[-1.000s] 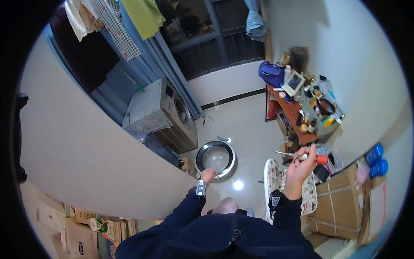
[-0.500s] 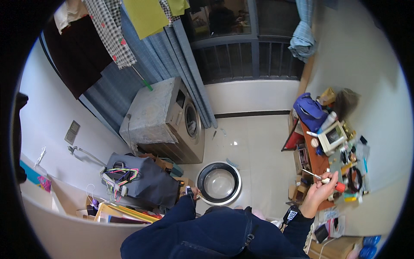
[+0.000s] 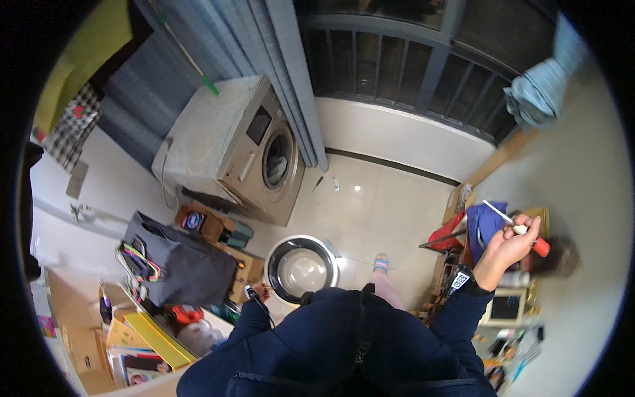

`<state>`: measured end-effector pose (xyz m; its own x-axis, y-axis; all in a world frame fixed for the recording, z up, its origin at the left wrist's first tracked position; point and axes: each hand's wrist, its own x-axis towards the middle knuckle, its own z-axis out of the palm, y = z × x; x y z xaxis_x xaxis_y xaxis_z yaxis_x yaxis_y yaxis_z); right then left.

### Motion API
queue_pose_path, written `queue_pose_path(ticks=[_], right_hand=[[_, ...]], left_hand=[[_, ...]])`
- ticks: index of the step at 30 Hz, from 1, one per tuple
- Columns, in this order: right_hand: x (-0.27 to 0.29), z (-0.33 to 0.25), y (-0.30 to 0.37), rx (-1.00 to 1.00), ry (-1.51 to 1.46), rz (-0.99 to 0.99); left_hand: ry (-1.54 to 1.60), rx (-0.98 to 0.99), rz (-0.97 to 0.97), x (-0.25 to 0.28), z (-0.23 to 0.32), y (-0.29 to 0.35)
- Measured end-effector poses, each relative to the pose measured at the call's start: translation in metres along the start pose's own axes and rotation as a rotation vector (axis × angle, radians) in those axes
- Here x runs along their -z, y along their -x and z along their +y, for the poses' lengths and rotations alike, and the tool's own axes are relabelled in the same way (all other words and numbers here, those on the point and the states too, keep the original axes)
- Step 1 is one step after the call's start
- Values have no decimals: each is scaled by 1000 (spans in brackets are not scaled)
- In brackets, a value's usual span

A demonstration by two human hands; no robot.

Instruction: The person removes the circular door glass and seal from a front-loading washing machine, retrieves a screwdriver and scissors from a cabinet, then uses the screwdriver to pry and remove the door frame. The person handles screws and the door assembly while working on the machine.

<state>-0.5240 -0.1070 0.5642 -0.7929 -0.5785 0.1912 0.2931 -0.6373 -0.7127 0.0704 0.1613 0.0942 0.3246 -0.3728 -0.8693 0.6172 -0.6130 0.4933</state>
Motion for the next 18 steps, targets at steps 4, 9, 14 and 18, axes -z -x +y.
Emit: queue_pose_path(ticks=[4,9,14,18], right_hand=[[-75,48,-101,-87,-23,-169],[-190,144,-171,-315,-154,-529],[-309,229,-161,-420,-31,-858],[-417,261,-126,-232,15,-1185]], left_hand=[[52,72,387,-42,-30,63],[405,161,467,-60,-68,122],[573,27,616,-54,-58,127],[135,-429,698,-68,-4,94]])
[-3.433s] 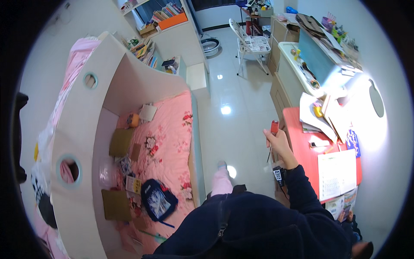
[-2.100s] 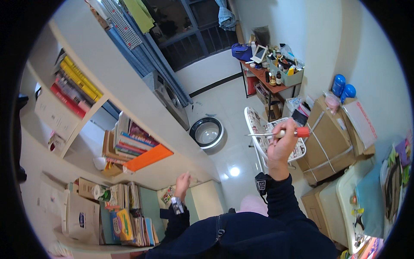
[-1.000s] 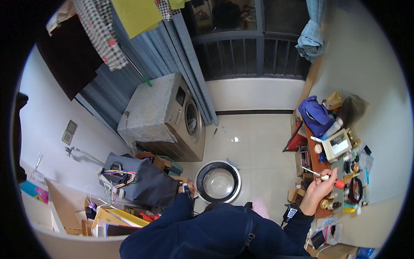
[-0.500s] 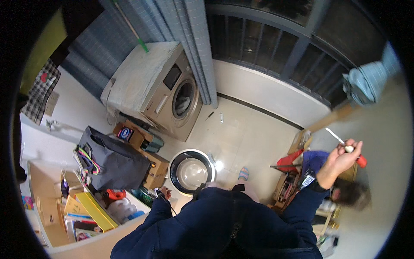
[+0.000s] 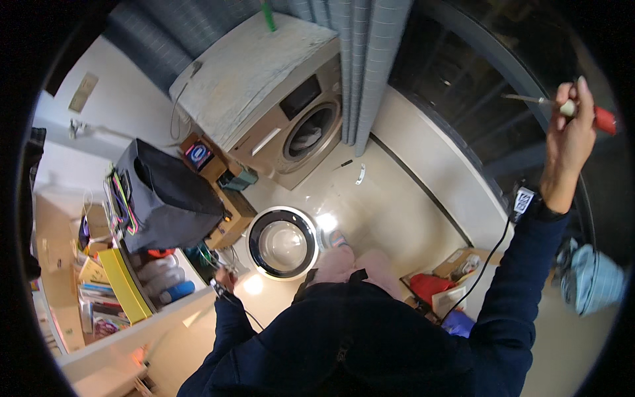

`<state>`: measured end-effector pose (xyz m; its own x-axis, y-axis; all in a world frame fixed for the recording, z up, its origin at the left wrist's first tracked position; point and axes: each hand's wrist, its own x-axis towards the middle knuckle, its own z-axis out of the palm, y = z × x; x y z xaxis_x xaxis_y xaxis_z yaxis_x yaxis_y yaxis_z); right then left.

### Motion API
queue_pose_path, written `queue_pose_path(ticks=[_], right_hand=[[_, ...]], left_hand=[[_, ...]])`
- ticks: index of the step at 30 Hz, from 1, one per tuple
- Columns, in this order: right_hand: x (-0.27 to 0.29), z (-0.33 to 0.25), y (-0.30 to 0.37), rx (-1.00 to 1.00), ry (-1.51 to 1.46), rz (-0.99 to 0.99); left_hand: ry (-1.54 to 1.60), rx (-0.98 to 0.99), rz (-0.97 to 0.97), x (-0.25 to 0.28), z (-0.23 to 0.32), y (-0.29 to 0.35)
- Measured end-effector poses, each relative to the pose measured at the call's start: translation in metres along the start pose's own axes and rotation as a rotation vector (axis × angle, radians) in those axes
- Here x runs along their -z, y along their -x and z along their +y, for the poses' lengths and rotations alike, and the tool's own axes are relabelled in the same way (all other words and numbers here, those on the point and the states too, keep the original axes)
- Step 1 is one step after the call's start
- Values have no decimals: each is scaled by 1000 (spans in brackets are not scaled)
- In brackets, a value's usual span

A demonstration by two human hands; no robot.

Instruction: The person removes the circular door glass and seal from a front-loading washing machine, retrieves a screwdriver and scissors from a cabinet, then uses the screwdriver to pry and remove the door frame. The person handles screws and the door assembly while working on the machine.

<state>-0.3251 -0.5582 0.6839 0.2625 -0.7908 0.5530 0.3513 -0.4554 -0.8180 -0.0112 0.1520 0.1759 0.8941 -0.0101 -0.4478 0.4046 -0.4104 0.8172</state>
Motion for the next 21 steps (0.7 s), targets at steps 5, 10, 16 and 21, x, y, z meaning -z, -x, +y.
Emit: queue_pose_path(ticks=[5,10,16,21], right_hand=[[-110,62,-83,203,89,-285],[-232,180,-94,145,10,-803],[-322,299,-9,-460,-21,-1801],[-329,417,96,-471,41,-2173]], left_hand=[[176,109,-82,-73,120,8],[168,19,-72,-94,225,69],[195,108,146,-83,245,106],[242,174,346,-150,208,68]])
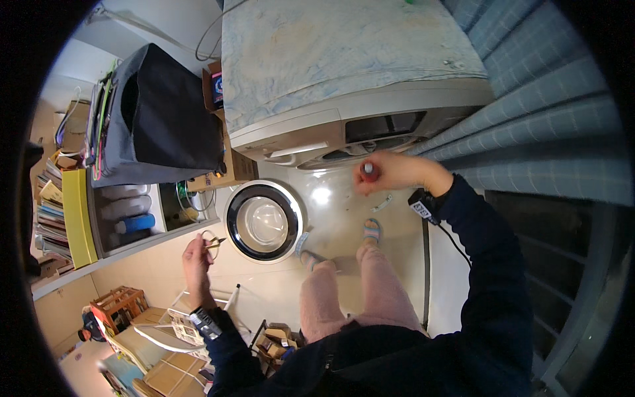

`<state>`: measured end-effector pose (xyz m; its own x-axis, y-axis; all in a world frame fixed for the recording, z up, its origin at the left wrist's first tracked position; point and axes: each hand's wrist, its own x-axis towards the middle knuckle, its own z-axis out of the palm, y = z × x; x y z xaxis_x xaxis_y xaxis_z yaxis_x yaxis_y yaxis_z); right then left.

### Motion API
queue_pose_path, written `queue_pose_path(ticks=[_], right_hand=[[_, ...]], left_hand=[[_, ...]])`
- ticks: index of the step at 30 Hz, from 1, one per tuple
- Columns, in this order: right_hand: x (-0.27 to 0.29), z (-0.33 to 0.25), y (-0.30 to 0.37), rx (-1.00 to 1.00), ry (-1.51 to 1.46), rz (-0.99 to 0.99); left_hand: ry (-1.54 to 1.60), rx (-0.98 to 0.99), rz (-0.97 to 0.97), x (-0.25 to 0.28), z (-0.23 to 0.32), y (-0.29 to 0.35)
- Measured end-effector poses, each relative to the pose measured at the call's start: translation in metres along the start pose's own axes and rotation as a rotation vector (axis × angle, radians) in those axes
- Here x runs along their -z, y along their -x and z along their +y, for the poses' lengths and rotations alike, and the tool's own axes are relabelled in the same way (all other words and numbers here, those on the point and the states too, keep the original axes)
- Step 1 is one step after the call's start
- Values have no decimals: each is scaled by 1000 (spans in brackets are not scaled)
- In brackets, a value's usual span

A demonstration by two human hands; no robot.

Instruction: The person removes the circular door glass and seal from a front-loading washing machine, retrieves a screwdriver and scissors from a cabinet, then uses the screwdriver to pry and remove the door frame. The person handles screws and the door assembly while working on the machine.

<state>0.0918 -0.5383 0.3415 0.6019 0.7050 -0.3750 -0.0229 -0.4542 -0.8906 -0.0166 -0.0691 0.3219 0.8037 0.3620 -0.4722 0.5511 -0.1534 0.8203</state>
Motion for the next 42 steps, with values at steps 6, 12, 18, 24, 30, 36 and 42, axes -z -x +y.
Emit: queue_pose_path(ticks=[6,12,18,24,30,36,42], right_hand=[[-43,133,-65,14,233,-180],[-89,236,-159,42,394,-356],[-122,312,-226,-59,730,-620],[-163,398,-272,28,762,-737],[-226,481,-312,219,715,-627],[-241,492,-299,262,526,-179],[-209,431,-222,509,213,138]], left_hand=[[139,43,-154,-123,-80,-57],[472,117,-196,-221,-148,-119],[296,32,-416,-263,-208,-171],[129,-44,-626,-301,-277,-224],[-244,-174,-714,-287,-296,-229],[-97,-443,-729,-290,-248,-194],[7,-669,-734,-268,-230,-170]])
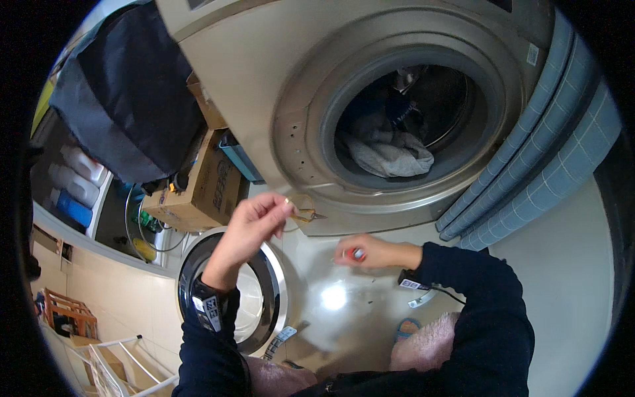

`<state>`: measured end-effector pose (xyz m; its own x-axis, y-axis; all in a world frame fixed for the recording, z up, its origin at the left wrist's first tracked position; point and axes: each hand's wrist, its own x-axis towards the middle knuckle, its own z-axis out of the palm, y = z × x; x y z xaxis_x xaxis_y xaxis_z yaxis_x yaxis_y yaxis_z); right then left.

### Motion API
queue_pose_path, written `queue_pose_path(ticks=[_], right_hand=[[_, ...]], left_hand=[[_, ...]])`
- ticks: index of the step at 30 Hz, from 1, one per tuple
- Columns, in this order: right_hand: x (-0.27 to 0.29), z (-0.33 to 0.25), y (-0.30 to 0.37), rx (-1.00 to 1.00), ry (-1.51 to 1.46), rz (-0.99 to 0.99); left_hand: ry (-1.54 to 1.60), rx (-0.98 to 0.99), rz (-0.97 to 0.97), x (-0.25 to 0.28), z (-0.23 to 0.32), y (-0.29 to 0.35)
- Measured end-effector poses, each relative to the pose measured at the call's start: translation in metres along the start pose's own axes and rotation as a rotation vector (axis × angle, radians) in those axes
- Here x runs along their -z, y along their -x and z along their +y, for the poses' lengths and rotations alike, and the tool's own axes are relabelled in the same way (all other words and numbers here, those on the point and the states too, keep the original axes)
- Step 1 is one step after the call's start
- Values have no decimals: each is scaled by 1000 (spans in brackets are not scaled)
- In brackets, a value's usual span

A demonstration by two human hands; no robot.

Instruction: The person removes the circular door glass and seal from a front-loading washing machine, retrieves a screwdriver and scissors from a cabinet, then uses the screwdriver to pry and remove the door frame. The person handles screws and the door assembly while working on the machine.

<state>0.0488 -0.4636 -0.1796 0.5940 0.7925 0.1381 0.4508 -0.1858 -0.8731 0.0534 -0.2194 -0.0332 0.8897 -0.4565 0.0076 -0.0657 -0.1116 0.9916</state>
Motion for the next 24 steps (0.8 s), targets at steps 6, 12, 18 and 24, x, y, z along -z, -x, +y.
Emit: queue_pose_path(ticks=[6,12,18,24], right_hand=[[67,-123,3,451,368,799],[58,-133,-32,370,575,877],[62,-123,-50,474,776,871],[61,-120,-58,512,755,864]], left_hand=[[-33,-116,170,27,40,16],[31,-65,212,27,25,12],[201,-98,301,9,-1,-4],[241,-98,234,2,-5,-6]])
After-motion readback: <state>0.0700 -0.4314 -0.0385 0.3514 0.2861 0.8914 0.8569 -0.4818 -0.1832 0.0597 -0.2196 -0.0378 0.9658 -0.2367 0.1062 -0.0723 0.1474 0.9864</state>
